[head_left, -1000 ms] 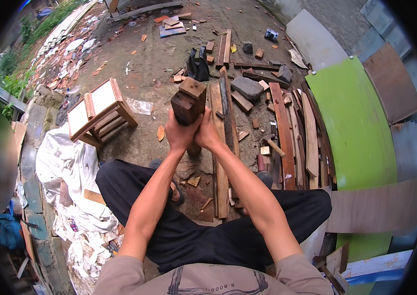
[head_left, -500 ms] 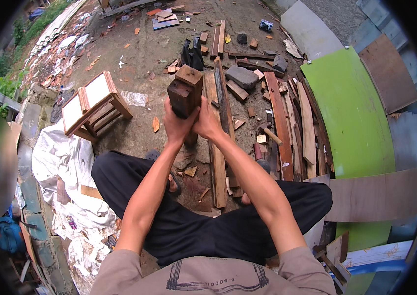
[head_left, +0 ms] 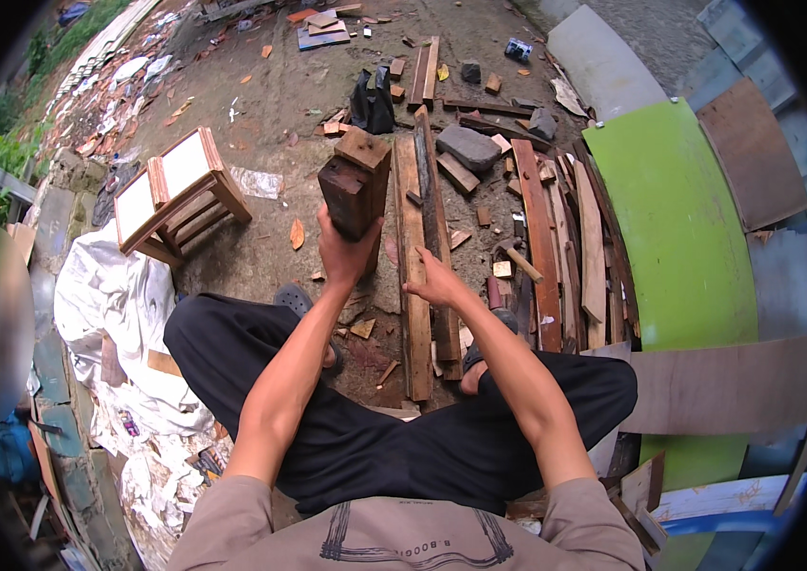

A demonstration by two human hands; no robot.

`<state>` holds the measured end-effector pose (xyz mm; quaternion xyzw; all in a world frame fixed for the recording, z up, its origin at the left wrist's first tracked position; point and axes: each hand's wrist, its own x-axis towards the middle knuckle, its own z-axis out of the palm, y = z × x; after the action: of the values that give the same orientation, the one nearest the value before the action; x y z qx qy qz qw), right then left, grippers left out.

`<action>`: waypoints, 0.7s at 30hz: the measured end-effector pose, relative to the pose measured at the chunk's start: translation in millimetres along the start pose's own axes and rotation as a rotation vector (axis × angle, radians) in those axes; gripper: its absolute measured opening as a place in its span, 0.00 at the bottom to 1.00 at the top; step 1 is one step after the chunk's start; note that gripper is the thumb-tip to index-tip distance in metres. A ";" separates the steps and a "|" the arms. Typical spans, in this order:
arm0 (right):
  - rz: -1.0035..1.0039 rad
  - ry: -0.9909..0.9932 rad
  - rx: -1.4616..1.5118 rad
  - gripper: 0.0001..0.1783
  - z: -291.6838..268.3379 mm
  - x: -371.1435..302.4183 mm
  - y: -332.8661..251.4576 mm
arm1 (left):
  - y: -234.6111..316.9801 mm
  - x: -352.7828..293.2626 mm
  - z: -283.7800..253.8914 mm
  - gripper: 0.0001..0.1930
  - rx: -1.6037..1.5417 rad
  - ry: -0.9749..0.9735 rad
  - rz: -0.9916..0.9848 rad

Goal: The person sits on the ground and uses a hand saw to cut a wooden plank into smaller pieces. They repeatedly position the wood, saw through it, and set the cut pieces aside among other wood scraps.

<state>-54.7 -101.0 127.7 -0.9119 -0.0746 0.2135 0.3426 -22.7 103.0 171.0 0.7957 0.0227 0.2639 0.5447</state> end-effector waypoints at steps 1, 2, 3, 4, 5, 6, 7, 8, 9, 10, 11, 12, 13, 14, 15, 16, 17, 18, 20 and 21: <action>0.058 -0.030 -0.009 0.55 3.0 -3.4 11.4 | -3.0 -0.1 0.7 0.42 0.006 0.006 0.019; 0.116 -0.059 -0.019 0.54 6.3 -7.2 22.8 | -5.8 -1.5 1.7 0.42 0.014 0.009 0.018; 0.172 -0.082 -0.027 0.55 11.9 -12.1 38.8 | -9.2 -5.3 4.3 0.42 0.020 0.007 0.016; 0.221 -0.105 -0.035 0.55 16.4 -16.6 49.7 | -13.5 -7.9 5.6 0.42 0.030 0.008 0.018; 0.271 -0.128 -0.042 0.55 21.9 -19.6 59.5 | -18.0 -10.5 6.3 0.42 0.041 -0.011 -0.003; 0.275 -0.137 0.001 0.55 24.7 -23.4 58.6 | -27.6 -13.9 5.8 0.41 0.058 -0.028 -0.026; 0.280 -0.146 0.041 0.55 25.6 -28.9 57.0 | -30.5 -15.9 4.7 0.40 0.072 -0.045 -0.049; 0.285 -0.156 0.082 0.56 25.2 -29.6 54.8 | -33.5 -17.4 4.3 0.40 0.089 -0.038 -0.065; 0.266 -0.125 0.122 0.58 24.7 -27.4 50.1 | -32.9 -19.1 5.4 0.39 0.100 -0.037 -0.082; 0.189 -0.059 0.173 0.59 22.4 -23.7 45.9 | -32.7 -20.1 6.4 0.38 0.113 -0.035 -0.100; 0.112 0.007 0.224 0.61 18.4 -16.0 41.5 | -33.0 -20.3 7.3 0.37 0.107 -0.037 -0.114; 0.033 0.073 0.279 0.63 13.0 -6.9 30.7 | -34.4 -19.2 7.4 0.37 0.104 -0.041 -0.125; -0.040 0.143 0.286 0.65 7.6 6.6 22.2 | -35.8 -15.8 9.8 0.36 0.097 -0.044 -0.130; -0.114 0.211 0.292 0.66 2.5 22.0 12.1 | -36.8 -14.6 11.4 0.36 0.080 -0.040 -0.103; -0.185 0.285 0.299 0.68 -2.7 37.3 3.3 | -38.9 -14.1 15.6 0.36 0.060 -0.040 -0.074; -0.210 0.253 0.316 0.68 -4.0 50.2 -9.5 | -40.2 -13.9 15.6 0.36 0.045 -0.034 -0.052; -0.234 0.221 0.333 0.68 -4.6 62.2 -23.0 | -42.2 -11.5 15.0 0.36 0.026 -0.062 -0.049; -0.261 0.181 0.349 0.68 -3.0 72.7 -34.7 | -43.6 -9.8 11.4 0.36 0.011 -0.083 -0.052; -0.438 0.207 0.330 0.61 2.8 82.3 -49.8 | -45.9 -8.2 4.6 0.36 -0.025 -0.136 -0.058; -0.435 0.254 0.338 0.59 12.7 85.5 -40.9 | -42.7 -7.6 8.4 0.36 -0.057 -0.177 -0.058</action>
<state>16.9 -38.5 117.1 -0.8241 -0.1880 0.0288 0.5336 -14.8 110.6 128.3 0.7990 -0.0103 0.1771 0.5745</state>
